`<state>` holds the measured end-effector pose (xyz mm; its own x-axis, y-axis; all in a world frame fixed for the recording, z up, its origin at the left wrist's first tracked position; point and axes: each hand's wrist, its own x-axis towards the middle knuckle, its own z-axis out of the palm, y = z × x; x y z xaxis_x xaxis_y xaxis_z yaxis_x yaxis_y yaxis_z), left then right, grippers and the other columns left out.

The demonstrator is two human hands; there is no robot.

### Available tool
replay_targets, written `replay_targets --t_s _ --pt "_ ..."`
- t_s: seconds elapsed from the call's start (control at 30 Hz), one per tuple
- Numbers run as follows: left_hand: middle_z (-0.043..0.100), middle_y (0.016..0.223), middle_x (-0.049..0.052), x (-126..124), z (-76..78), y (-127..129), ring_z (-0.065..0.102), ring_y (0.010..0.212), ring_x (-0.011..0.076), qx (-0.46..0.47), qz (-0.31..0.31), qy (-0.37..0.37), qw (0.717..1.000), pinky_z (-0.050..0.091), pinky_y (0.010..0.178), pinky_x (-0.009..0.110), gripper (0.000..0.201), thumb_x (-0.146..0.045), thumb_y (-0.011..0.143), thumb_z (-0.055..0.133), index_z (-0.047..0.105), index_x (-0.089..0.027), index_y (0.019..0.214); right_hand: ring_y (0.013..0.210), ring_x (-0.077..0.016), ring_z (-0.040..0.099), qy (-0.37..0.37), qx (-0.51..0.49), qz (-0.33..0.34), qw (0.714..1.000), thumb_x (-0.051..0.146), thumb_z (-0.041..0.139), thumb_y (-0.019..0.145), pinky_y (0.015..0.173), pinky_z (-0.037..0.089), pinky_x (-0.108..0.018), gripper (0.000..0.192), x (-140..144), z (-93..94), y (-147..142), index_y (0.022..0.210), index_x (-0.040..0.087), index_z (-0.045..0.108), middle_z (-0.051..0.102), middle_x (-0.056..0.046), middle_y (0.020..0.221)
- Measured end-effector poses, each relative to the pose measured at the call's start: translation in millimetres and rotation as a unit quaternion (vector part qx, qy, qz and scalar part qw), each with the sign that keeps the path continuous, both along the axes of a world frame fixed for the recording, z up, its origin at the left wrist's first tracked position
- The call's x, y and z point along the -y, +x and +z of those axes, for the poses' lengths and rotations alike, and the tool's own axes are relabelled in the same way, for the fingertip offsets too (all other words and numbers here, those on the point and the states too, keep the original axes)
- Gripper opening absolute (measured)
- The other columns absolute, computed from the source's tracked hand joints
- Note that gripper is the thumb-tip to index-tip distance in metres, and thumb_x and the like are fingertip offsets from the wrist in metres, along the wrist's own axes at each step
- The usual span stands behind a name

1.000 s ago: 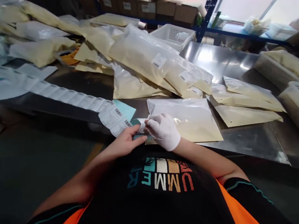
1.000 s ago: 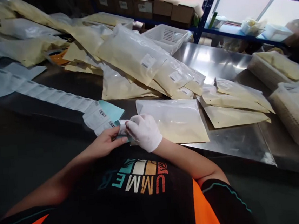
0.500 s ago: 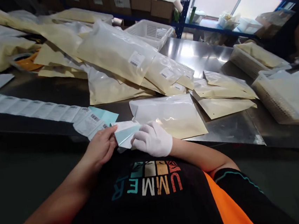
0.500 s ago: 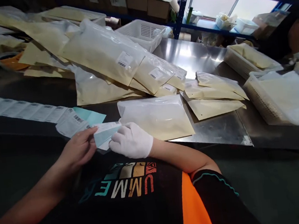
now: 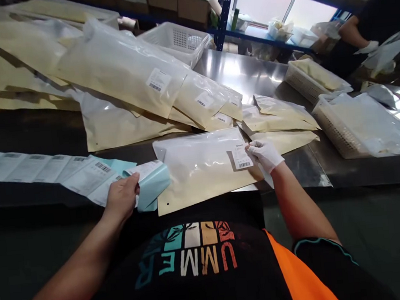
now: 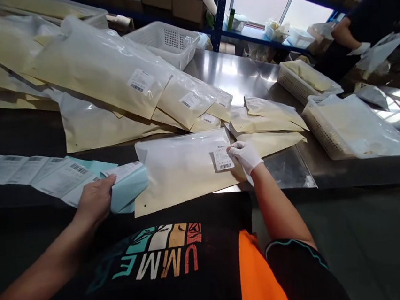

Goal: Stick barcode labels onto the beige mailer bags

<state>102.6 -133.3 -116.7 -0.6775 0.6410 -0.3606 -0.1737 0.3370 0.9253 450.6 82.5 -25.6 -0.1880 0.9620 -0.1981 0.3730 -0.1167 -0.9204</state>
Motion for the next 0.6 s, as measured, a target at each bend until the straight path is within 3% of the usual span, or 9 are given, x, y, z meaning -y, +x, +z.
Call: replay_targets --t_s 0.13,0.27,0.4,0.6 --pt "0.045 0.045 -0.001 3 -8.4 -6 0.041 0.05 0.0136 -0.053 -0.038 -0.007 0.998 0.033 0.052 0.026 0.04 -0.041 0.08 0.063 0.052 -0.021 0.047 0.058 -0.0099 0.047 -0.011 0.006 -0.012 1.0 0.043 0.087 0.054 0.055 0.036 -0.024 0.039 -10 -11.5 -2 0.067 0.02 0.059 0.058 0.003 0.062" --pt "0.043 0.044 -0.001 2 -2.5 -7 0.039 0.05 0.0126 -0.064 -0.046 -0.022 0.997 0.032 0.054 0.026 0.041 -0.034 0.083 0.061 0.049 -0.02 0.046 0.054 -0.0092 0.041 -0.01 0.037 0.002 0.999 0.045 0.084 0.054 0.051 0.031 -0.024 0.037 -18 -16.3 -4 0.066 0.021 0.059 0.052 0.005 0.055" --pt "0.042 0.045 -0.002 2 1.6 -6 0.037 0.052 0.0122 -0.063 -0.052 -0.038 0.996 0.03 0.054 0.025 0.043 -0.032 0.086 0.06 0.046 -0.019 0.047 0.054 -0.0104 0.042 0.004 0.066 0.005 0.998 0.05 0.083 0.056 0.052 0.033 -0.026 0.039 -19 -20.0 -5 0.068 0.022 0.059 0.052 0.004 0.056" --pt "0.039 0.051 -0.002 6 -18.1 -13 0.037 0.057 0.0137 -0.1 -0.084 -0.04 0.991 0.032 0.055 0.026 0.043 -0.036 0.09 0.058 0.045 -0.02 0.053 0.063 -0.0125 0.047 0.048 0.114 0.009 0.992 0.049 0.081 0.061 0.058 0.04 -0.027 0.037 -19 -28.4 -5 0.067 0.021 0.057 0.056 0.002 0.063"
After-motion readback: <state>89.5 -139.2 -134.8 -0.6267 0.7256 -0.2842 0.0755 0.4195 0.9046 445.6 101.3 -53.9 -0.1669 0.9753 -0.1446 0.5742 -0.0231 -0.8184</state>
